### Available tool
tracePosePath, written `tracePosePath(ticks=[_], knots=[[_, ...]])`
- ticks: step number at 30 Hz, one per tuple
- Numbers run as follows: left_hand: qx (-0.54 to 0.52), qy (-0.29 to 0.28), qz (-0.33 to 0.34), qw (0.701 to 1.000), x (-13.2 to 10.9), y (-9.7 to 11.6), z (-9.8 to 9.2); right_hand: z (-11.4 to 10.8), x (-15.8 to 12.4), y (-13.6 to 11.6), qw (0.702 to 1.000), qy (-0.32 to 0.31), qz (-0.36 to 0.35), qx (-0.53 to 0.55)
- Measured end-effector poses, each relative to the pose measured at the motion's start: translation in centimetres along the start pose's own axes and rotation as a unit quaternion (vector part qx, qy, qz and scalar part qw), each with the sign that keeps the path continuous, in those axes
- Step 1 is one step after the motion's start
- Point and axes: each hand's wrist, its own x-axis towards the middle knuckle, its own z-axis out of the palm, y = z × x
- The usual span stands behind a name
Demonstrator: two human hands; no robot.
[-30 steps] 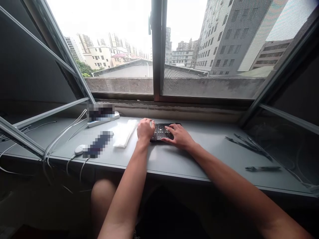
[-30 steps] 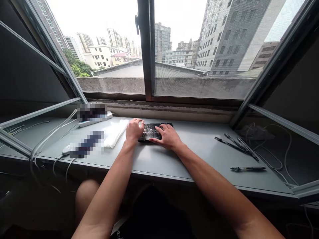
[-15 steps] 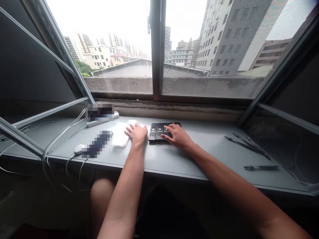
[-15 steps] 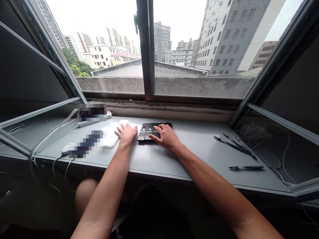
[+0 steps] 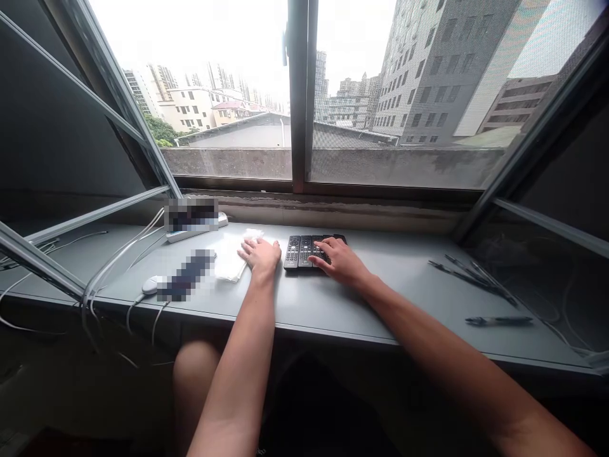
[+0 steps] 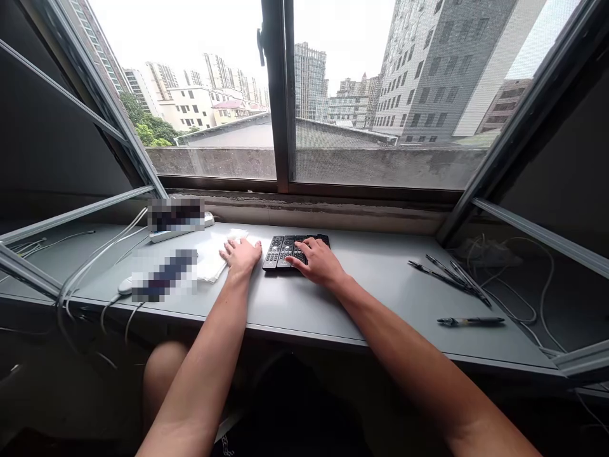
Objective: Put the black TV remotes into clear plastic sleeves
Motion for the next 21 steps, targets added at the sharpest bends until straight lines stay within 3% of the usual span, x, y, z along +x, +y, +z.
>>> tracePosePath(ticks=[9,15,18,21], knots=[[-0.031,0.005,0.01,0.999,-0.1,0.1,-0.2,0.0,0.0,-0.1,1.0,-0.003,-0.006,0.005],[-0.129,0.066,0.043,0.989,-0.7,0.2,-0.8,-0.1,-0.1,-0.3,1.0,0.009,-0.008,0.024],[-0.22,0.174,0.125,0.952,-1.3,0.6,-2.0,-0.2,0.0,-0.3,0.999,0.03,-0.016,0.027],[-0.361,0.248,0.251,0.863,-2.2,1.2,-3.3,-0.1,0.0,-0.3,0.998,0.055,-0.024,0.03]])
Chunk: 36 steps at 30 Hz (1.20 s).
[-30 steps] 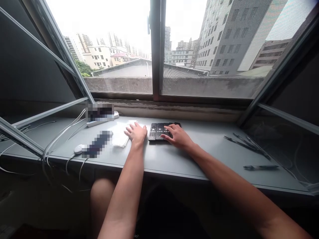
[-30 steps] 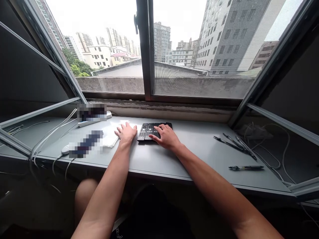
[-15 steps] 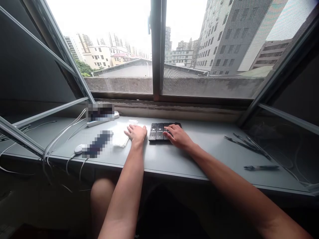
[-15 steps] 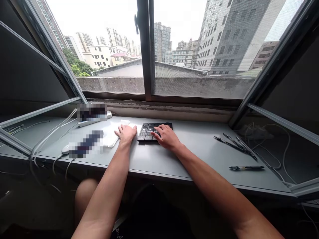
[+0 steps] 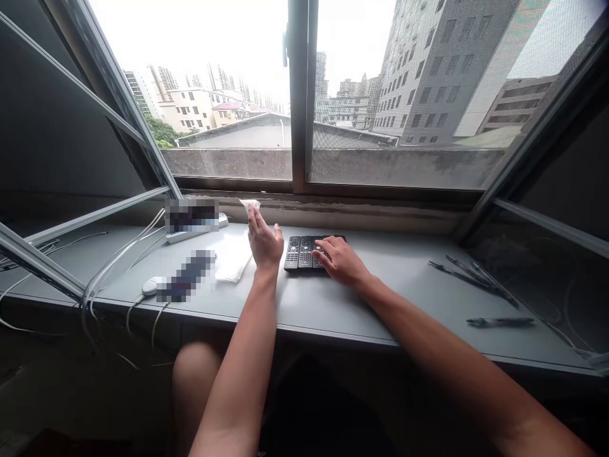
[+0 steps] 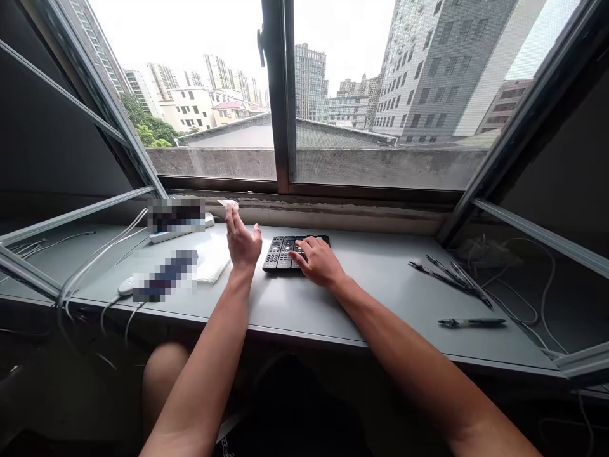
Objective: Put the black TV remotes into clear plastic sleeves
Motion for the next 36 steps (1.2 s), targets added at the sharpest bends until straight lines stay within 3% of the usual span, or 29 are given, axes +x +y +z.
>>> tracePosePath(ticks=[3,6,12,15,17,20,25,31,34,36], knots=[[-0.183,0.015,0.018,0.983,0.0,1.2,0.1,0.2,0.1,0.1,1.0,0.021,-0.011,0.001],[-0.349,-0.028,-0.048,0.936,-0.3,1.8,1.1,0.5,0.2,0.2,0.999,0.045,-0.025,0.002],[-0.575,-0.144,-0.205,0.779,-0.6,2.2,2.5,1.0,0.3,0.1,0.993,0.086,-0.058,0.055],[-0.634,-0.219,-0.238,0.702,-0.7,2.2,2.3,1.0,0.3,-0.2,0.988,0.092,-0.099,0.079],[-0.649,-0.261,-0.245,0.672,-0.8,2.2,2.0,0.9,0.3,-0.5,0.985,0.087,-0.121,0.092],[-0.657,-0.282,-0.255,0.651,-0.8,2.2,1.5,0.7,0.4,-0.9,0.98,0.082,-0.141,0.111],[-0.696,-0.193,-0.282,0.631,-0.3,1.5,1.1,0.3,0.5,-1.1,0.976,0.105,-0.142,0.131],[-0.721,-0.075,-0.336,0.601,0.5,0.6,1.2,0.0,0.6,-1.0,0.966,0.173,-0.092,0.168],[-0.726,-0.065,-0.37,0.577,0.7,0.4,1.2,-0.2,0.6,-1.1,0.961,0.209,-0.053,0.175],[-0.713,-0.071,-0.383,0.583,0.7,0.3,1.2,-0.3,0.6,-1.3,0.955,0.231,-0.025,0.184]])
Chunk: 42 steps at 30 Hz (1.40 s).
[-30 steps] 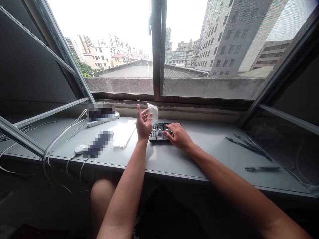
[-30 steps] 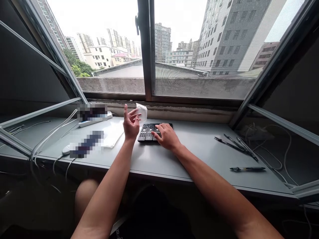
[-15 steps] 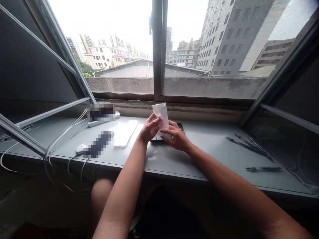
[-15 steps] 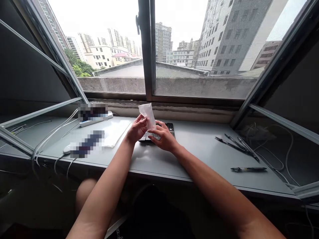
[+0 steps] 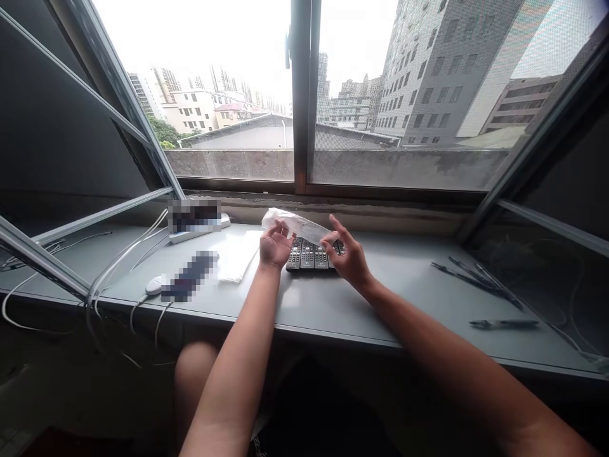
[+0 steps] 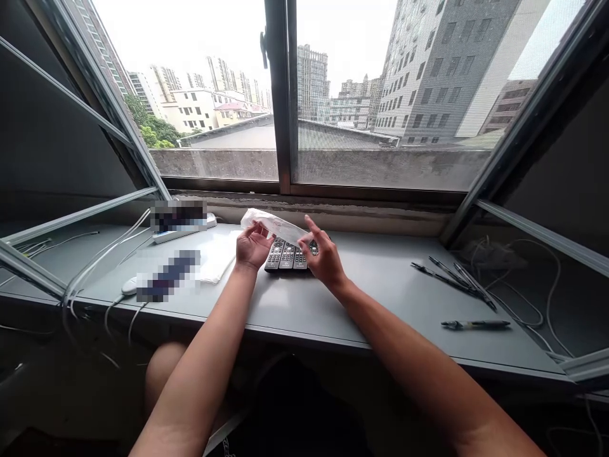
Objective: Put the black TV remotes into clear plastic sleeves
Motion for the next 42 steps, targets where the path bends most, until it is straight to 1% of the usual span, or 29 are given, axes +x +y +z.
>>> tracePosePath(ticks=[3,5,7,11,14,17,19,21,23,25,27,29,32,36,42], knots=[[0.054,-0.009,0.003,0.999,-0.1,0.1,-0.2,-0.1,0.1,-0.1,1.0,0.018,0.023,-0.007],[0.095,-0.029,0.012,0.995,-0.4,0.1,-0.1,-0.2,0.1,-0.1,1.0,0.009,0.022,-0.017],[0.131,-0.051,0.008,0.99,-0.7,0.0,0.1,-0.3,0.0,-0.1,1.0,-0.001,0.01,-0.019],[0.15,-0.103,-0.057,0.982,-1.6,-0.2,1.0,-0.3,0.0,0.1,1.0,0.0,-0.007,-0.027],[0.15,-0.115,-0.098,0.977,-1.9,-0.4,1.4,-0.3,0.0,0.5,0.999,0.004,-0.018,-0.041],[0.169,-0.125,-0.14,0.968,-1.8,-1.0,1.2,-0.2,-0.1,1.0,0.998,0.012,-0.029,-0.05],[0.191,-0.142,-0.171,0.956,-1.5,-1.5,0.8,-0.2,-0.1,1.2,0.998,0.009,-0.03,-0.055],[0.215,-0.15,-0.187,0.947,-1.1,-2.1,0.3,-0.2,-0.2,1.3,0.998,0.002,-0.025,-0.059],[0.237,-0.133,-0.167,0.948,-0.8,-2.4,0.0,-0.2,-0.1,1.2,0.998,-0.001,-0.016,-0.065],[0.249,-0.101,-0.132,0.954,-0.4,-2.4,-0.3,-0.2,0.0,1.0,0.998,0.006,-0.008,-0.069],[0.248,-0.072,-0.104,0.96,-0.2,-2.3,-0.4,-0.2,0.0,0.9,0.997,0.012,-0.006,-0.071],[0.243,-0.056,-0.085,0.965,0.0,-2.1,-0.4,-0.1,0.1,0.7,0.998,0.003,-0.008,-0.069],[0.239,-0.05,-0.069,0.967,0.1,-1.9,-0.5,-0.1,0.1,0.5,0.998,-0.031,-0.015,-0.055],[0.242,-0.05,-0.073,0.966,-0.2,-1.8,-0.3,0.1,0.1,0.4,0.997,-0.065,-0.03,-0.028],[0.26,-0.062,-0.08,0.96,-0.6,-1.6,0.0,0.2,0.0,0.5,0.997,-0.072,-0.04,-0.011]])
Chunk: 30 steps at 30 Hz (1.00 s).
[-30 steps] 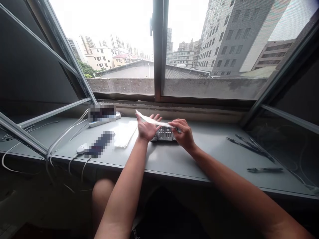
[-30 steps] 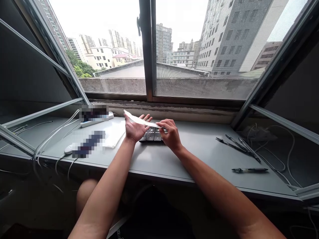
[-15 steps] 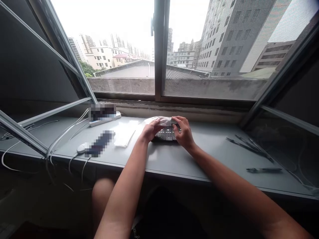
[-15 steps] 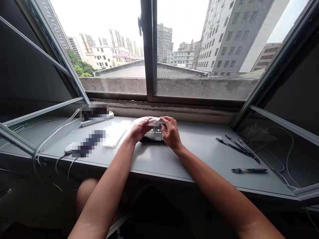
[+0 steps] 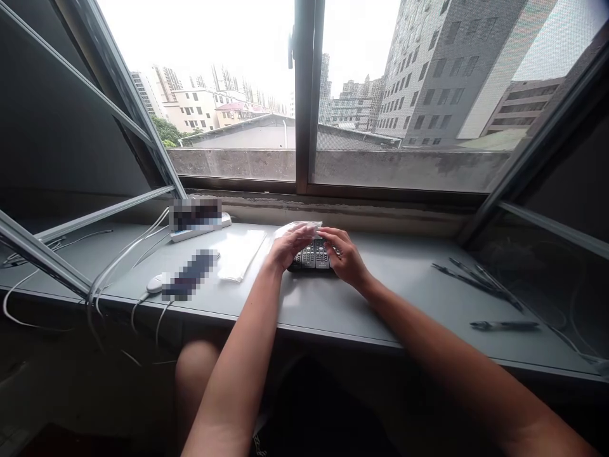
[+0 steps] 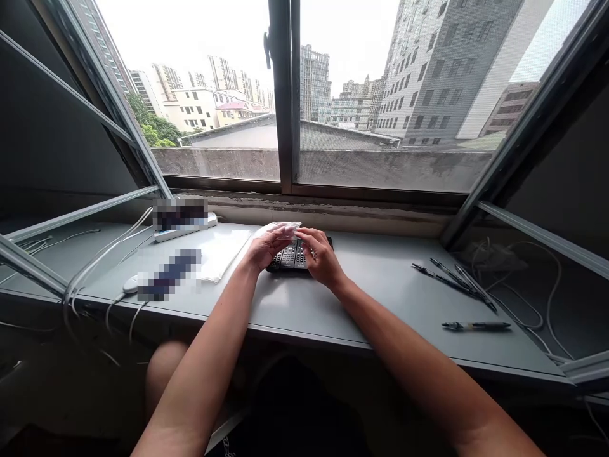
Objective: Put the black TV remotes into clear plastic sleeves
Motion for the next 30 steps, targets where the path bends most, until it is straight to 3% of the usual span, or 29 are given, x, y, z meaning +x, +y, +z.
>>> tracePosePath(ticks=[6,13,20,30], knots=[[0.009,0.016,0.021,1.0,0.09,-0.25,-0.41,0.01,-0.12,0.33,1.0,0.017,0.025,-0.002],[0.022,0.016,0.023,0.999,0.51,-0.67,-0.85,-0.08,-0.02,-0.17,1.0,-0.008,-0.003,-0.004],[0.009,0.015,0.022,1.0,0.33,-0.46,-0.58,-0.31,-0.01,-0.57,1.0,0.022,0.02,-0.004],[0.028,-0.002,0.0,1.0,-0.04,-0.51,-0.13,-0.24,-0.14,-0.49,1.0,-0.008,-0.011,-0.013]])
